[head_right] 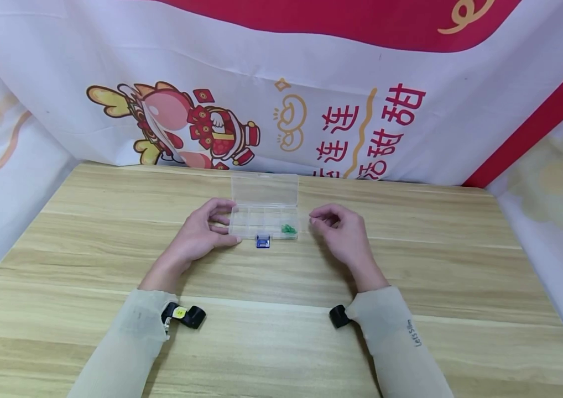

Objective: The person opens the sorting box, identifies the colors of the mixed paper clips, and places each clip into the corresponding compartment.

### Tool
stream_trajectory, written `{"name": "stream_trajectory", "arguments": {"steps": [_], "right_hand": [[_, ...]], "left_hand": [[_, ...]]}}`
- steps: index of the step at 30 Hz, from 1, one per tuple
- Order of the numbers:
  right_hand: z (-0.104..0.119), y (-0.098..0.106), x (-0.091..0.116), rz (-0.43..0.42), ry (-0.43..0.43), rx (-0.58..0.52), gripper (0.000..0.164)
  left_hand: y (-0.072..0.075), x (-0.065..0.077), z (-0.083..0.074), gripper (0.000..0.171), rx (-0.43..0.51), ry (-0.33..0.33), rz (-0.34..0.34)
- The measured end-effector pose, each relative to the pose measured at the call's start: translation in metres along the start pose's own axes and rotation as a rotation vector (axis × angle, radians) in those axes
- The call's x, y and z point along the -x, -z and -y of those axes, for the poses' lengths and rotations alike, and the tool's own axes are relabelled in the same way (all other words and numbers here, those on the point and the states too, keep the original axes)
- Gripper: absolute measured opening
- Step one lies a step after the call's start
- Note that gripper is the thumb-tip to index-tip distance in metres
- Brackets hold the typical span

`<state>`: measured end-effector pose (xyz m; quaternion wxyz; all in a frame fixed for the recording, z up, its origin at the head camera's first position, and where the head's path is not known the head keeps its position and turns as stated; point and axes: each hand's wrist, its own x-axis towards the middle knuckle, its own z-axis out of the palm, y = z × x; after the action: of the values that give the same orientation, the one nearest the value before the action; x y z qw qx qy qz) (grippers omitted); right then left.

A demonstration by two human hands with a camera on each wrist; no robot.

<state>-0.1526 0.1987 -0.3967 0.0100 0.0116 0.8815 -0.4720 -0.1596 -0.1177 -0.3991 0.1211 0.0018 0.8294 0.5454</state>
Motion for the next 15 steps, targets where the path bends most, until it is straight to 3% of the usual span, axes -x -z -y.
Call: {"name": "stream_trajectory", "arguments": {"steps": [9, 15], "right_hand": [[-0.023, 0.035, -0.006, -0.124, -0.127, 0.016, 0.024], [-0.034, 0.042, -0.008, -0.162, -0.184, 0.044, 0.028]], "left_hand": [[0.0, 0.0, -0.001, 0.079, -0.004, 0.005, -0.003], [-0.001, 0.001, -0.001, 0.079, -0.005, -0.002, -0.007]]}}
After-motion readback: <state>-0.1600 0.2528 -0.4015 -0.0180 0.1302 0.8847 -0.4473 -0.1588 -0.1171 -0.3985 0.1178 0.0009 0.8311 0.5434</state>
